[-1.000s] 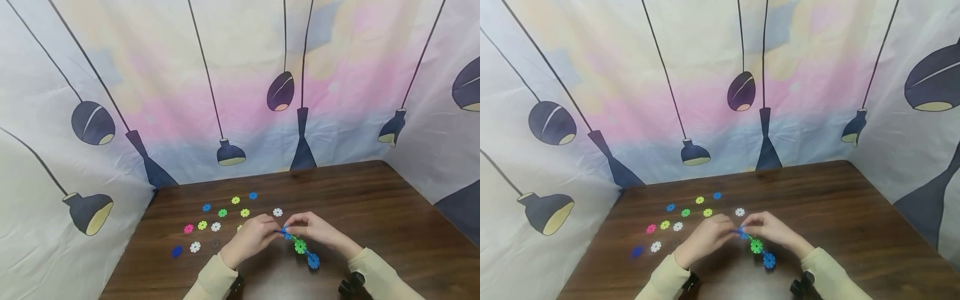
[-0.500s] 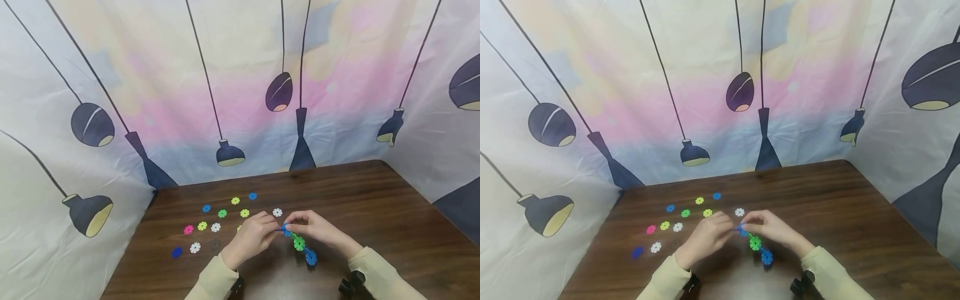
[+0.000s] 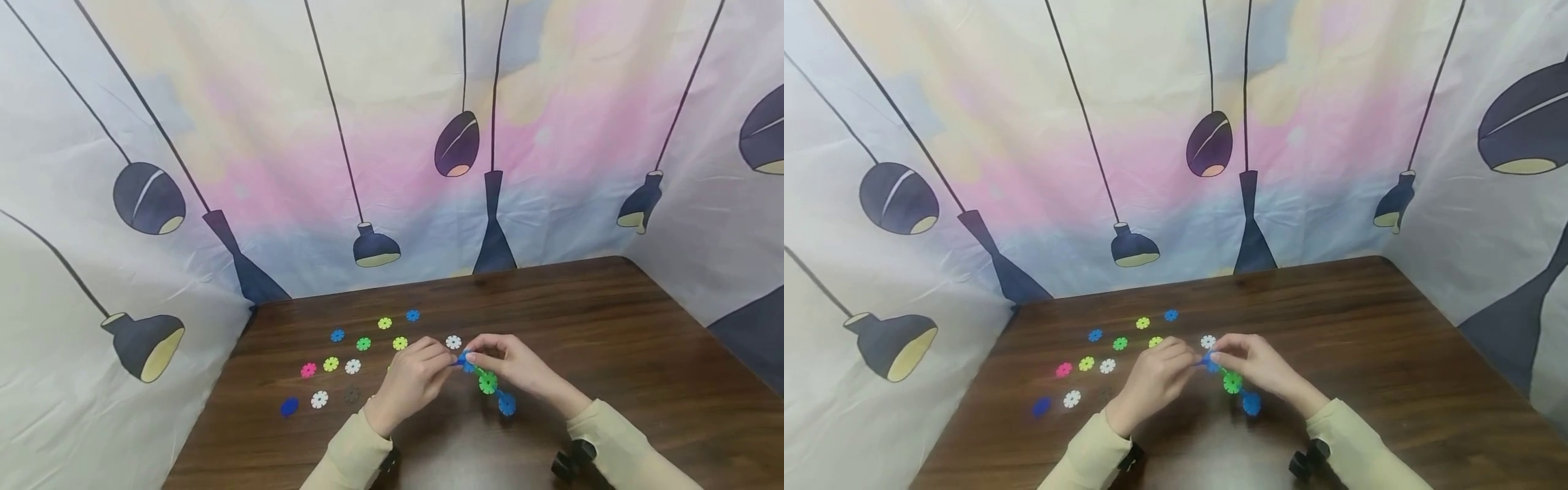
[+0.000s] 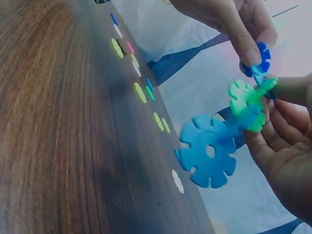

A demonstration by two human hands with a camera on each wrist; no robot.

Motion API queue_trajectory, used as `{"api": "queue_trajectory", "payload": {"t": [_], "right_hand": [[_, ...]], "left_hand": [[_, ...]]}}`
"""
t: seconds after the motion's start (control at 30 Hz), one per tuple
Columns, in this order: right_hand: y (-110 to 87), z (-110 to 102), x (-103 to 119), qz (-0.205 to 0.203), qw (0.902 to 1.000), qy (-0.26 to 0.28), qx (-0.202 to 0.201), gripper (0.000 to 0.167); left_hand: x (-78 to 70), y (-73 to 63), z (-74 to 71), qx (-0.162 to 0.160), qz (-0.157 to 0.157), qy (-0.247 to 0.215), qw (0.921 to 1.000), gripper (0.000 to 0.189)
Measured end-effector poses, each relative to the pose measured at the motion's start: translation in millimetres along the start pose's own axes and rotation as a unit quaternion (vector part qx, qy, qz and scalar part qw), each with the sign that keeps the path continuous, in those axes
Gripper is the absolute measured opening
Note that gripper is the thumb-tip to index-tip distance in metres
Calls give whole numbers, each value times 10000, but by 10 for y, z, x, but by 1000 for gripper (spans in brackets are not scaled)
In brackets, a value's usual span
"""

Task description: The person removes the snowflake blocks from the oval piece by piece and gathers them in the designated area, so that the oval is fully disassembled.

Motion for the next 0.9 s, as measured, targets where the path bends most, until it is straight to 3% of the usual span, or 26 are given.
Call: {"api": "queue_trajectory", "payload": {"t": [0.43, 0.8, 0.9], "right_hand": [[-23, 53, 35, -104, 9966, 126, -807, 16], [-46, 85, 76, -37, 9957, 238, -895, 17], [-49, 71, 87, 22, 9964, 305, -786, 18]], "left_hand": [[-5, 52, 3, -373, -39, 421, 9984, 3], [-42, 20, 17, -649, -71, 512, 9966, 8], [-33, 25, 6, -575, -37, 465, 9973, 6]]}}
Point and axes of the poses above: each hand's wrist, its own y-axis towards the middle knuckle, its own z-axis out of the palm, x = y × z, the point moved 1 cm from there along y, towards the middle knuckle, and after that the axes turned 12 degrees about z, right-handed, at the moved point
